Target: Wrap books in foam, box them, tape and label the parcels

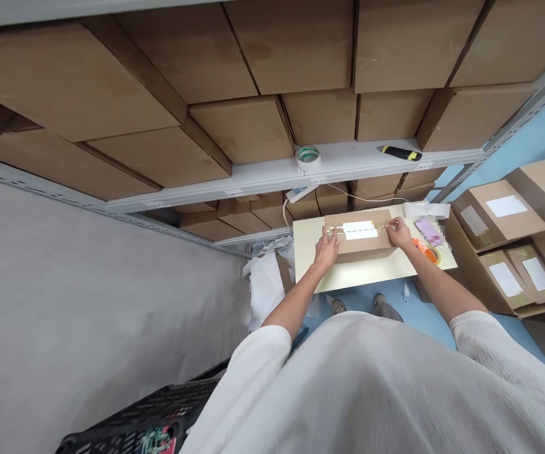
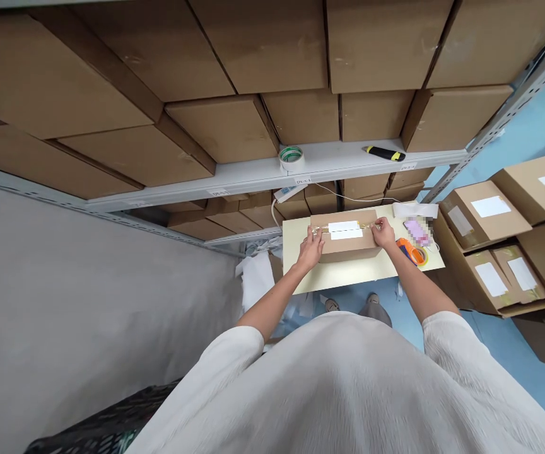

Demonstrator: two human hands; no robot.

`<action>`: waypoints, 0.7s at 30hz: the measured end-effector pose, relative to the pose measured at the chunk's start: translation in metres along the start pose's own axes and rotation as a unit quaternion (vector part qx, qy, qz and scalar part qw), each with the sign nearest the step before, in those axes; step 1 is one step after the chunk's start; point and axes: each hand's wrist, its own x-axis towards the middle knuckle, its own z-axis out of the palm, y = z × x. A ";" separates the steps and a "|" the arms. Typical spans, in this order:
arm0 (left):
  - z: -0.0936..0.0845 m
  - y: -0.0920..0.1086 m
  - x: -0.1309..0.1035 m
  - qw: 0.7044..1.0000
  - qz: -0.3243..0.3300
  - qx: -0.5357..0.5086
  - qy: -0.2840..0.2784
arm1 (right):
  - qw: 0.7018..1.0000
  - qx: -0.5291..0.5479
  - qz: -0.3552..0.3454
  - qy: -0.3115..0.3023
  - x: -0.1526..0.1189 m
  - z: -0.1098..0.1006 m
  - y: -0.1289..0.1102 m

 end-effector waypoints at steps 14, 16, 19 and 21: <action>0.016 0.082 0.010 0.991 0.125 0.033 -0.040 | 0.995 0.034 -0.027 -0.089 0.012 -0.019 -0.001; 0.020 0.088 0.013 0.992 0.106 0.047 -0.040 | 0.991 0.055 -0.043 -0.113 0.011 -0.034 0.013; 0.023 0.090 0.015 0.993 0.097 0.052 -0.034 | 0.990 0.070 -0.049 -0.114 0.003 -0.066 0.053; 0.025 0.091 0.015 0.994 0.085 0.056 -0.031 | 0.994 0.052 -0.022 -0.099 -0.006 -0.092 0.086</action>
